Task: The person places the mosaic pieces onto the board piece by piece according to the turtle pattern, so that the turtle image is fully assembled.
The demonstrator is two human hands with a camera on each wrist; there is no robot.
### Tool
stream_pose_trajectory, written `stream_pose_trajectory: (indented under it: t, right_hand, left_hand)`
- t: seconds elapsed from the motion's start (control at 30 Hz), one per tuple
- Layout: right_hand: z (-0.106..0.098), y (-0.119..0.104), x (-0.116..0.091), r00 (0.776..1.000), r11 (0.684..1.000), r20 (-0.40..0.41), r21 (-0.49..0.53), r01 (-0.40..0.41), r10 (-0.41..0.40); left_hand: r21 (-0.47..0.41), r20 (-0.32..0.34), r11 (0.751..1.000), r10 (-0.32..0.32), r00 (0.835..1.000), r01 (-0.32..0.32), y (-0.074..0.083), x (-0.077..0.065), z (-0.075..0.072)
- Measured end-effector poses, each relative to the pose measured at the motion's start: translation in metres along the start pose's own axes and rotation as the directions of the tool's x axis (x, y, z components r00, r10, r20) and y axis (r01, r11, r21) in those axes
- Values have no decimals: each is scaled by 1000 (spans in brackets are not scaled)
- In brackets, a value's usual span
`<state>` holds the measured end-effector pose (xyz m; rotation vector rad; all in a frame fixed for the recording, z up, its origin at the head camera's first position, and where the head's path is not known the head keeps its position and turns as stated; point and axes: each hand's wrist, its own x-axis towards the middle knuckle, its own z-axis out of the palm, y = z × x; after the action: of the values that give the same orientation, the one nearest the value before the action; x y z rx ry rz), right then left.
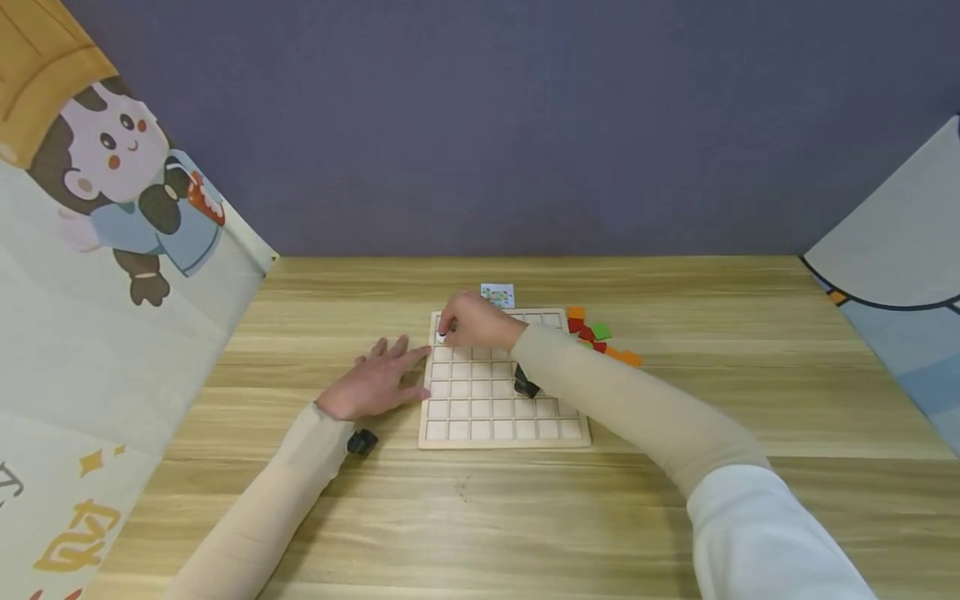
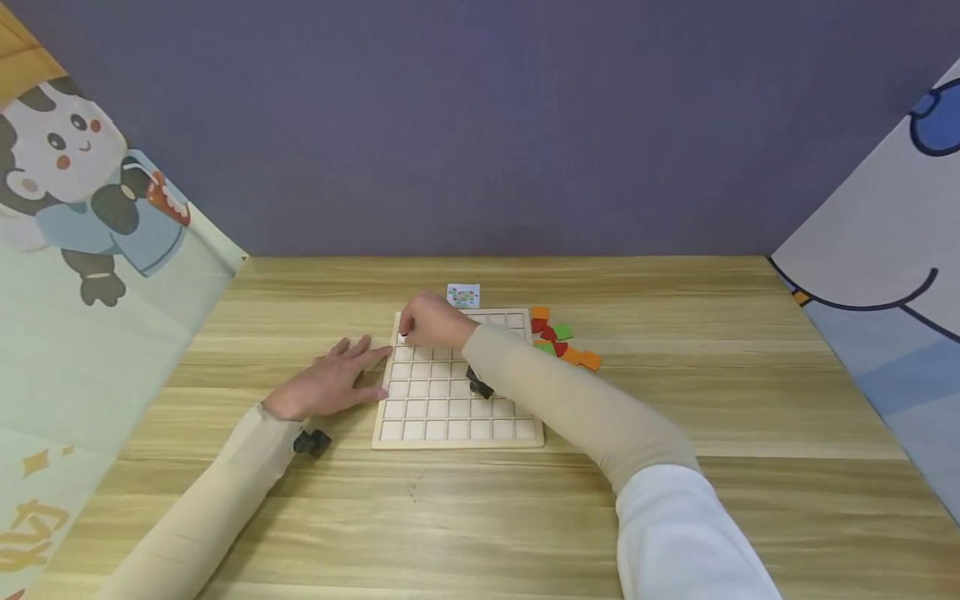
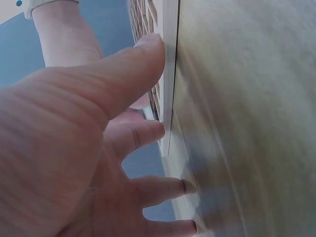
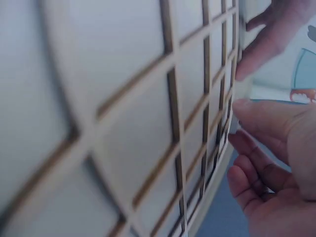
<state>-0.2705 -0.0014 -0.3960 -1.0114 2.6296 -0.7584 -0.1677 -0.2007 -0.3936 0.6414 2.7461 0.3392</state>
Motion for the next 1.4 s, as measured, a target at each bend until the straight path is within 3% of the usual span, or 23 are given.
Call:
stream_pose_trajectory:
  t: [0.3, 0.57, 0.7, 0.83, 1.0, 1.1, 1.27, 1.4]
  right_hand:
    - [6, -7, -3, 999, 999, -19, -47, -27, 26]
    - [3, -11, -15, 999, 997, 10, -62, 35, -34]
    - [-8, -3, -23, 1000, 999, 7, -34, 22, -21]
    - [-29, 13, -35, 998, 1000, -53, -16, 16, -17]
    - [-57, 41, -64, 994, 999, -104, -24, -33, 30]
    - [-68, 60, -87, 989, 994, -98, -1, -112, 111]
    - [-78, 91, -126, 979, 982, -80, 54, -183, 187]
    - [-78, 112, -151, 979, 983, -98, 25, -180, 181]
  left_hand:
    - [6, 5, 1000, 8, 1000, -8, 4, 0, -1]
    - [14, 9, 1000, 18, 1000, -18, 3, -1, -1]
    - [25, 9, 999, 20, 1000, -20, 1, -2, 0]
    - [25, 6, 999, 22, 1000, -22, 1, -3, 0]
    - [20, 5, 1000, 22, 1000, -22, -2, -4, 2]
    - [20, 6, 1000, 20, 1000, -21, -3, -4, 3]
    - [19, 6, 1000, 14, 1000, -14, -3, -6, 2]
    - [22, 5, 1000, 18, 1000, -18, -3, -6, 2]
